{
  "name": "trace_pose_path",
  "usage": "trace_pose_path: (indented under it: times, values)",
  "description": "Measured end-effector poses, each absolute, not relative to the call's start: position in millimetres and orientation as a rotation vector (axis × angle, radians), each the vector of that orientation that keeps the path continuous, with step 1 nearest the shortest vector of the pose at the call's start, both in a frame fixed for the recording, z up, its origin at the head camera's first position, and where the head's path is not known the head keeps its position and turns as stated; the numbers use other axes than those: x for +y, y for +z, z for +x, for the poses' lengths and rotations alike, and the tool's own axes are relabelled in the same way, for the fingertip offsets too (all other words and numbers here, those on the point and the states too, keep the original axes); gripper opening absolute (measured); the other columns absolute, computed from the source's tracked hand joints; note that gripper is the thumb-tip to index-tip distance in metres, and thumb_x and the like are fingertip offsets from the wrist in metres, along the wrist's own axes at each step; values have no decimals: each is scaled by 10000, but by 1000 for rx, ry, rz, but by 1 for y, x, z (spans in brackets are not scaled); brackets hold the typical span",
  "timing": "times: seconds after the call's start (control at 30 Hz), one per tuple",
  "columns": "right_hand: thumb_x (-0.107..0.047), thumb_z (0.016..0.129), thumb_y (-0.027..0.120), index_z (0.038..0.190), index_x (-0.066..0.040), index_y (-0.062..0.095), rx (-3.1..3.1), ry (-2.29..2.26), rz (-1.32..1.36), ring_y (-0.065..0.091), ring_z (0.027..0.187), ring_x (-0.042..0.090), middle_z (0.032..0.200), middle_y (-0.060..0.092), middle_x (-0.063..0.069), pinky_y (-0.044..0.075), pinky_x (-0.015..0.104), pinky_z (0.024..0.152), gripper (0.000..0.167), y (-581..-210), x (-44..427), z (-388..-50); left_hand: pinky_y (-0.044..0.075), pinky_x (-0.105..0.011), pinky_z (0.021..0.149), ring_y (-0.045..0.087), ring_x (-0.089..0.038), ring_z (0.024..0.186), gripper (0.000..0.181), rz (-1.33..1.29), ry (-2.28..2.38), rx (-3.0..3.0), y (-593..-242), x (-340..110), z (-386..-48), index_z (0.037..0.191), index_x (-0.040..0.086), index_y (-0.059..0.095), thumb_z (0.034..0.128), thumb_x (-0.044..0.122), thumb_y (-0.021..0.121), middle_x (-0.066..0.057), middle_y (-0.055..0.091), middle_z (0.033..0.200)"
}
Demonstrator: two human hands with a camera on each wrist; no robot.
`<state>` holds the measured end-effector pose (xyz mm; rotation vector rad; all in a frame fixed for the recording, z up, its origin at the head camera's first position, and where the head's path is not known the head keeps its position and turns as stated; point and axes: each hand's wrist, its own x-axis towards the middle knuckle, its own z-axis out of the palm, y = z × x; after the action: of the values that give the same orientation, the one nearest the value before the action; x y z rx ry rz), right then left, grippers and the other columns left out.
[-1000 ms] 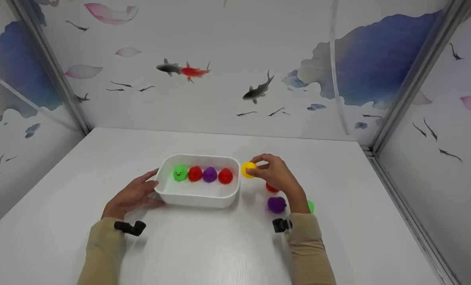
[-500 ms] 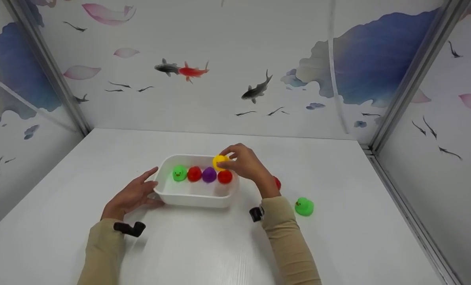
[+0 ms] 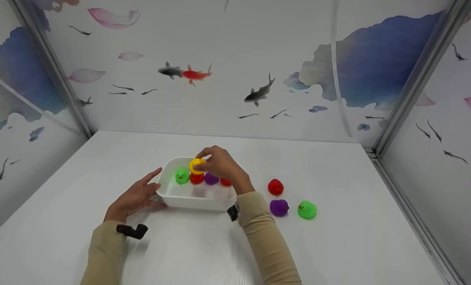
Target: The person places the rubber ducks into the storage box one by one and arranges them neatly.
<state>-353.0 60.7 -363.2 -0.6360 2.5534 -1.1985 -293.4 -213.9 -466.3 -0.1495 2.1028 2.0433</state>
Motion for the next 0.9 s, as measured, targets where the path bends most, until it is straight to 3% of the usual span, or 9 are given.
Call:
trace_pose_path:
  times: [0.23,0.47,0.7,0.9]
  values:
    - [-280,893,762,1196,-158,705,2544,-1127,-615,654,1152,254,1310,615,66,583,361,977,332,-369,34,-354,605,-446,912,473,-401,1403,642,-172,1968,2167,-468,-213,-292,1591,322,265,1022,155,514,-222,365,1590]
    - [-285,891,763,1202,-165,718,2506,-1098,-653,675,1064,277,1270,670,64,602,347,912,336,-385,15,-353,596,-438,937,514,-374,1374,648,-168,1916,2197,-464,-212,-293,1587,339,267,1017,192,537,-205,403,1573]
    - [-257,874,783,1158,-135,743,2569,-1098,-627,641,915,202,1178,723,55,611,316,883,312,-404,1,-351,604,-411,924,501,-365,1389,654,-172,1887,2220,-465,-211,-294,1585,352,266,1014,193,542,-184,401,1582]
    - [-256,866,790,1154,-114,745,2539,-1123,-570,666,947,269,1167,735,74,616,357,870,324,-416,-12,-348,608,-430,907,466,-390,1414,649,-171,1912,2202,-466,-213,-293,1585,354,263,1017,188,530,-174,364,1606]
